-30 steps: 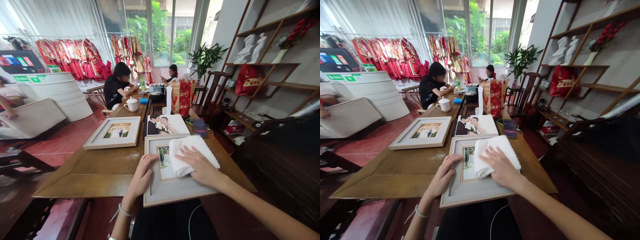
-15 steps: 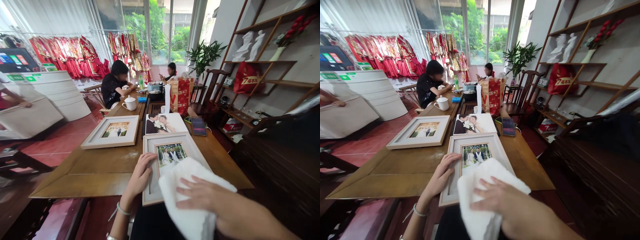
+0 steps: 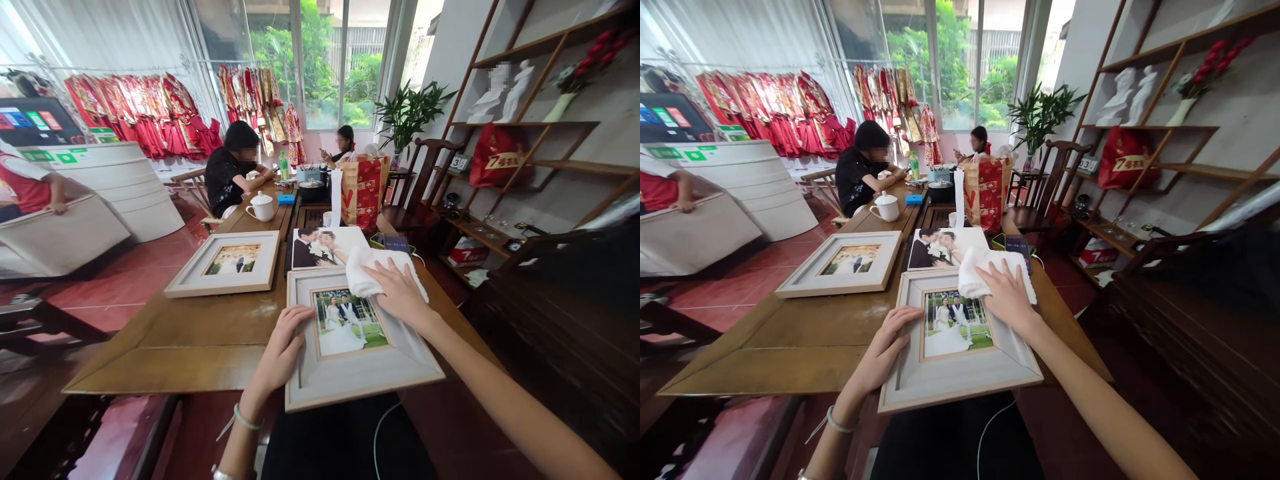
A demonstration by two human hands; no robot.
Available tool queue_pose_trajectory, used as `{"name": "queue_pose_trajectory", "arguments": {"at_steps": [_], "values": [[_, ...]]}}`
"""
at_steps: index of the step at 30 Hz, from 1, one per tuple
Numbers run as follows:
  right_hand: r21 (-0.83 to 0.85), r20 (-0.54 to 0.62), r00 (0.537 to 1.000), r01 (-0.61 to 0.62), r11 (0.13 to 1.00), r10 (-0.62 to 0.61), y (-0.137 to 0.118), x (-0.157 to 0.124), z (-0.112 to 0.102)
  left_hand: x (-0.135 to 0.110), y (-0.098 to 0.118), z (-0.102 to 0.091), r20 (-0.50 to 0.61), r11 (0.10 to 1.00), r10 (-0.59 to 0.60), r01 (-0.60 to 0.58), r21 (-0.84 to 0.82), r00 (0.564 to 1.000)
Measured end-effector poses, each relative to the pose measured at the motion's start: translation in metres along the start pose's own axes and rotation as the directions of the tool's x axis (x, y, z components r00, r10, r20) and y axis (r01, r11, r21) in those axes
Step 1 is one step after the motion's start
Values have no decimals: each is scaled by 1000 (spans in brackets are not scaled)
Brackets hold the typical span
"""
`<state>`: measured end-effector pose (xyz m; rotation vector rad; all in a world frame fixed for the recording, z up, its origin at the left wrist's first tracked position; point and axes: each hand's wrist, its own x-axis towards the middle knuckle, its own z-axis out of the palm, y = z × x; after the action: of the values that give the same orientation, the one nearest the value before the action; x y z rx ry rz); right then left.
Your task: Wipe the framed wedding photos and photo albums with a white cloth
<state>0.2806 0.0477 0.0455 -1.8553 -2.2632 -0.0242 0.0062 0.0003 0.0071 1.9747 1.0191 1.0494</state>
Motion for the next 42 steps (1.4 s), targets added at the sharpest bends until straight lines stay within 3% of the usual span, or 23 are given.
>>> {"name": "queue_pose_trajectory", "arguments": {"at_steps": [4,9,12,15,18,21,26,30,33,36,39,42], "values": [[66,120,978,163,984,-170,-23,-14,2,1,-2,1,1,1000,-5,5,1,1000],[349,262,816,418,839,-515,-37,-82,-18,2,-2,4,-17,1000,2,-2,3,1000],[423,325,781,384,821,-533,-24,-121,-40,1,-1,4,-17,1000,2,-2,-1,1000],[366,342,825,323,873,-449,2,-141,-52,0,-2,2,-17,1000,9,-9,-3,1000],[224,267,910,261,939,-317,26,-133,-45,0,-3,1,-31,1000,18,-18,-2,999],[100,148,973,161,982,-175,38,-96,-28,1,-4,2,-36,1000,31,-31,-2,999],[92,10,996,86,992,-88,30,-20,-4,2,-3,2,-25,999,47,-47,10,999],[98,26,992,123,988,-126,11,8,5,2,-1,2,-22,999,35,-35,18,999],[111,115,966,218,970,-230,-7,-2,7,2,-2,2,-23,999,36,-35,24,999],[190,196,915,317,929,-353,-25,-34,-1,3,-3,3,-25,999,35,-35,32,999],[308,272,847,373,875,-457,-37,-75,-20,2,-3,4,-30,999,22,-20,46,999],[384,351,796,358,851,-493,-30,-111,-42,1,-3,4,-32,999,14,-12,52,999]]}}
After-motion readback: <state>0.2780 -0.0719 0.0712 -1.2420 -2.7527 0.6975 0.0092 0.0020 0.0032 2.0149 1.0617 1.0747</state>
